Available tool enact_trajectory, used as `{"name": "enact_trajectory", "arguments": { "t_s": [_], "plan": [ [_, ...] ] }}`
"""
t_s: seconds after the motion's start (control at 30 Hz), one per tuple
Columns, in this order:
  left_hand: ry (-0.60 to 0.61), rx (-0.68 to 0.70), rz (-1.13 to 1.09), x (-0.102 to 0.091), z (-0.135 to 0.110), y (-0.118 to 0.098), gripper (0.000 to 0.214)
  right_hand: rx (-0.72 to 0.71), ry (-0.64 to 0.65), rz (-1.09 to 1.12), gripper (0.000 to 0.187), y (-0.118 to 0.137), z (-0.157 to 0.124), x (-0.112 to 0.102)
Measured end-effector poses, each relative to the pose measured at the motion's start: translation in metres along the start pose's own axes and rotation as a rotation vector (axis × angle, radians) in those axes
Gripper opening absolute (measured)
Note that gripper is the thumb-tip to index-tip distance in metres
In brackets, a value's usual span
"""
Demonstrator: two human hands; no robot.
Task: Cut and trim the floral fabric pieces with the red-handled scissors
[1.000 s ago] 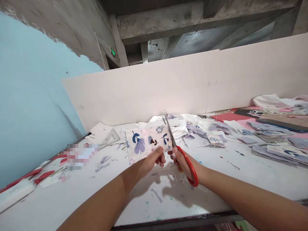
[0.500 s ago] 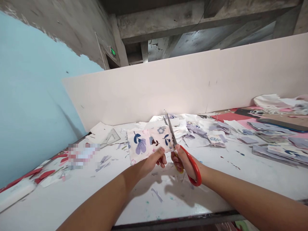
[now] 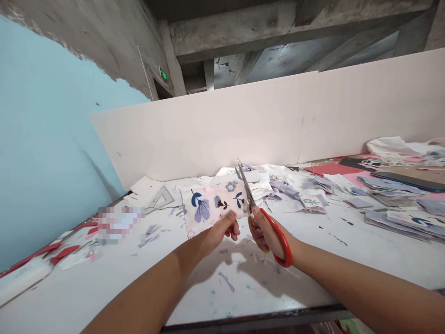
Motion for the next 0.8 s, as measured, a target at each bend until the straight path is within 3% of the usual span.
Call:
{"name": "enact_trajectory", "arguments": {
  "t_s": [0.37, 0.67, 0.8],
  "plan": [
    [-0.020, 0.039, -0.111, 0.002, 0.004, -0.001, 0.051, -0.063, -0.050, -0.165, 0.050, 0.001, 0.003, -0.005],
    [-0.051, 0.044, -0.062, 0.001, -0.001, -0.009, 0.051, -0.066, -0.109, 0.030, 0.043, -0.005, 0.008, -0.008],
    [-0.144, 0.202, 0.111, -0.003, -0.004, -0.019, 0.043, -0.009, -0.126, 0.274, 0.045, 0.001, 0.008, -0.007]
  ]
}}
Point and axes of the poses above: each hand's wrist, its own z-axis towards the middle knuckle, its own x-axis out of the palm, y = z × x, the point moved 4 cm from there along z, towards the middle knuckle, and after that the axes turned 1 degree about z, right-handed, at the moved point
